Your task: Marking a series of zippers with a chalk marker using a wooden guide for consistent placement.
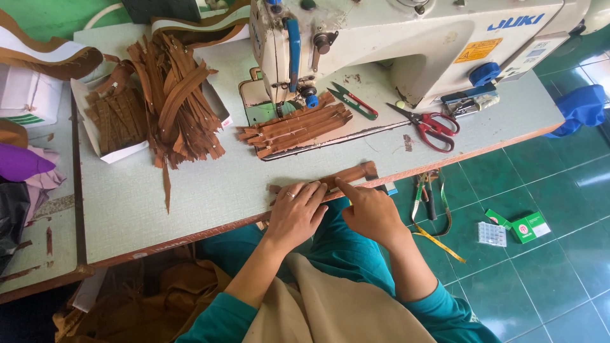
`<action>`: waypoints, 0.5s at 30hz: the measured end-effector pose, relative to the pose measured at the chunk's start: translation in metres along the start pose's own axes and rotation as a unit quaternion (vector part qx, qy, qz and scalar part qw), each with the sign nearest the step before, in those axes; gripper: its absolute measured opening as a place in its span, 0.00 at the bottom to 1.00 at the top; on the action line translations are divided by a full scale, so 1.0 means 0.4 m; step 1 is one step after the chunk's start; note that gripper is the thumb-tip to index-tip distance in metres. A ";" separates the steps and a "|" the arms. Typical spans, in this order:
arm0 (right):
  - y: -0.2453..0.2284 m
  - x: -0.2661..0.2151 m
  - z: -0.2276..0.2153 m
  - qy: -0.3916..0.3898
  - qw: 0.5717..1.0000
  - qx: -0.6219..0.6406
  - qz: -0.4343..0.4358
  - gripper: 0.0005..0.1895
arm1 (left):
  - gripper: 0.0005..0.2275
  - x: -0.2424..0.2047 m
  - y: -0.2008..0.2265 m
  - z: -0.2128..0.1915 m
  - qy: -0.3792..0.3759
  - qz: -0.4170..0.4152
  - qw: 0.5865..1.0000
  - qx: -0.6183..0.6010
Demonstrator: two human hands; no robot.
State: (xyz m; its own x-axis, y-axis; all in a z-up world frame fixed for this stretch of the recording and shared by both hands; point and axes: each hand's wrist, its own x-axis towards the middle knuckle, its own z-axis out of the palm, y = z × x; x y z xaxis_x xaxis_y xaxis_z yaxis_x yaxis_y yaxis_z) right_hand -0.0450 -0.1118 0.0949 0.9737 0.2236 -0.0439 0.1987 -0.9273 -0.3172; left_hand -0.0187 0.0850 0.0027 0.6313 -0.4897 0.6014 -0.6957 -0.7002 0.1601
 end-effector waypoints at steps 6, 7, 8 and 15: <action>0.004 0.016 -0.004 -0.054 0.997 -0.052 -0.011 0.33 | 0.14 -0.035 -0.034 0.012 0.051 -0.011 0.997 -0.051; 0.011 0.018 0.003 -0.054 0.997 -0.052 -0.012 0.33 | 0.14 -0.037 -0.033 0.010 0.051 -0.012 0.997 -0.050; 0.017 0.020 0.009 -0.062 0.996 -0.058 -0.010 0.33 | 0.14 -0.039 -0.031 0.007 0.056 -0.009 0.998 -0.035; -0.038 0.045 -0.049 0.087 0.986 0.143 -0.019 0.23 | 0.12 -0.031 -0.033 0.004 0.090 0.013 0.996 -0.011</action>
State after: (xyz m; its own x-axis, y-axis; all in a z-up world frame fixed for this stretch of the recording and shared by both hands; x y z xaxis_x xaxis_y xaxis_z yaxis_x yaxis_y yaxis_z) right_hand -0.0285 -0.0995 0.1175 0.9755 0.1783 0.1284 0.2198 -0.7918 -0.5699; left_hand -0.0170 0.0993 -0.0083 0.5425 -0.4056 0.7356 -0.7199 -0.6758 0.1584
